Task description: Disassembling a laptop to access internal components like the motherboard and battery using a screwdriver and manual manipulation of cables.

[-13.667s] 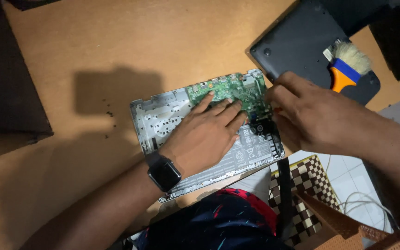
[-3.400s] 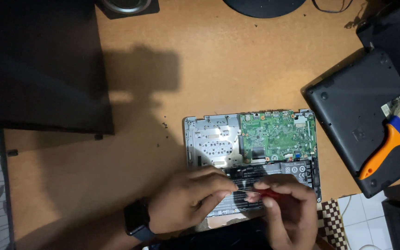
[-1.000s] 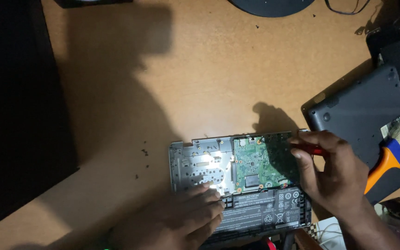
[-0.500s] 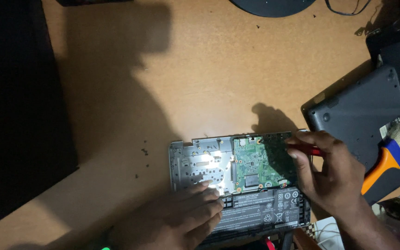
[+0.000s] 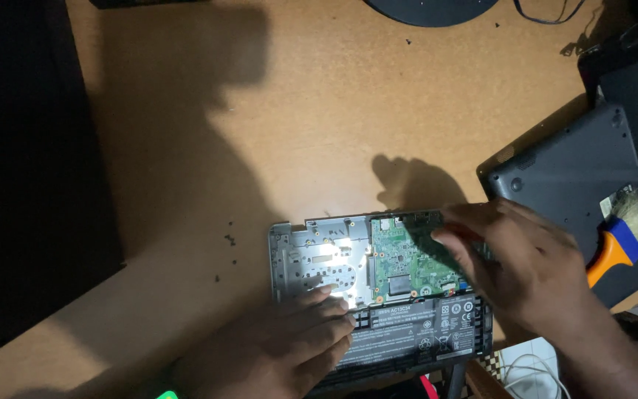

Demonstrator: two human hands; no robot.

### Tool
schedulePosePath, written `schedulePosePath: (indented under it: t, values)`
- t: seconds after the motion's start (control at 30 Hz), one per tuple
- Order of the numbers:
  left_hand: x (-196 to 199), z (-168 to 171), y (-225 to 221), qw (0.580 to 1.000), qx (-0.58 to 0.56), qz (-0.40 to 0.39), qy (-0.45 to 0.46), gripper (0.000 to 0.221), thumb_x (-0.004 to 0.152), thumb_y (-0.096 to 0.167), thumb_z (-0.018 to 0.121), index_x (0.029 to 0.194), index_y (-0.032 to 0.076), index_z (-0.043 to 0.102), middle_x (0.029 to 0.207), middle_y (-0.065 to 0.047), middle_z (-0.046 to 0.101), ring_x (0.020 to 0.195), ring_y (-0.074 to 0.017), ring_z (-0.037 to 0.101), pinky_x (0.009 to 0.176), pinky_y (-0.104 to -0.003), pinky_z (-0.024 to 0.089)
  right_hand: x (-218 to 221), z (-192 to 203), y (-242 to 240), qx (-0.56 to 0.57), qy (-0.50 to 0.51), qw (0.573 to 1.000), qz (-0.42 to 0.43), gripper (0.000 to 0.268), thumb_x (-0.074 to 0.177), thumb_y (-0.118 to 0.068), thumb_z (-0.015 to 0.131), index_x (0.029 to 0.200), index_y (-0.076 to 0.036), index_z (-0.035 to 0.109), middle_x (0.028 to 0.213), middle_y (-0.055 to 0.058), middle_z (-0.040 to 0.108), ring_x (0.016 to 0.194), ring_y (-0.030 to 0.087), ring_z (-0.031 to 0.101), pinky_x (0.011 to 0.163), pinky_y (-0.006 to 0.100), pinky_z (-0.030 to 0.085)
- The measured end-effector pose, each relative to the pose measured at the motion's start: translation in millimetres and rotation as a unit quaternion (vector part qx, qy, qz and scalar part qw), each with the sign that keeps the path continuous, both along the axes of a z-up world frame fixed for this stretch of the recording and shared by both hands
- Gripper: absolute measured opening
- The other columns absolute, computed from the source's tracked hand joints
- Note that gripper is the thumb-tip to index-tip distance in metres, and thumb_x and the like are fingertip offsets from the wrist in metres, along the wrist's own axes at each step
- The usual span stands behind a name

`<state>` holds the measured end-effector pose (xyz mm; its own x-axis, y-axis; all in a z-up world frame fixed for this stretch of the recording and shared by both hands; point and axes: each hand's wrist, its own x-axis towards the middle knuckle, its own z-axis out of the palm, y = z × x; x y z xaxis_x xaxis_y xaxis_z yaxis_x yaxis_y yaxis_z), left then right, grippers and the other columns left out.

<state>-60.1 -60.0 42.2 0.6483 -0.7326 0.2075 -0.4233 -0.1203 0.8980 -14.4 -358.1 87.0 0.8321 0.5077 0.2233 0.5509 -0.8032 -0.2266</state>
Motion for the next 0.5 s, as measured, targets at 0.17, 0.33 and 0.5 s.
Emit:
schedulePosePath:
  t: [0.17, 0.33, 0.5]
  values:
    - [-1.0, -4.3, -0.6, 1.0, -0.007, 0.014, 0.0, 0.022, 0.108, 0.015, 0.052, 0.118, -0.001, 0.063, 0.118, -0.013, 0.067, 0.119, -0.0275, 0.066, 0.121, -0.045, 0.038, 5.6, 8.3, 0.7, -0.059, 0.01, 0.998, 0.005, 0.031, 0.094, -0.028, 0.083, 0.108, -0.009, 0.063, 0.084, 0.002, 0.072, 0.067, 0.015, 0.067, 0.06, 0.03, 0.05]
    - [-2.8, -15.8, 3.7, 0.992, -0.01, -0.047, -0.114, 0.024, 0.109, 0.006, 0.053, 0.122, -0.012, 0.063, 0.124, -0.021, 0.063, 0.126, -0.0381, 0.059, 0.12, -0.055, 0.037, 13.4, 14.9, 1.6, -0.05, 0.049, 0.997, 0.019, 0.025, 0.092, -0.028, 0.08, 0.102, -0.008, 0.067, 0.078, 0.006, 0.071, 0.065, 0.017, 0.07, 0.048, 0.032, 0.051]
    - [3.1, -9.2, 1.2, 0.997, -0.036, -0.04, -0.047, 0.019, 0.109, 0.009, 0.049, 0.116, -0.006, 0.059, 0.115, -0.015, 0.065, 0.116, -0.0334, 0.063, 0.119, -0.054, 0.038, 23.5, 21.5, 4.5, -0.069, 0.074, 0.994, 0.04, 0.021, 0.091, -0.028, 0.08, 0.101, -0.01, 0.074, 0.075, 0.006, 0.07, 0.066, 0.019, 0.068, 0.046, 0.035, 0.053]
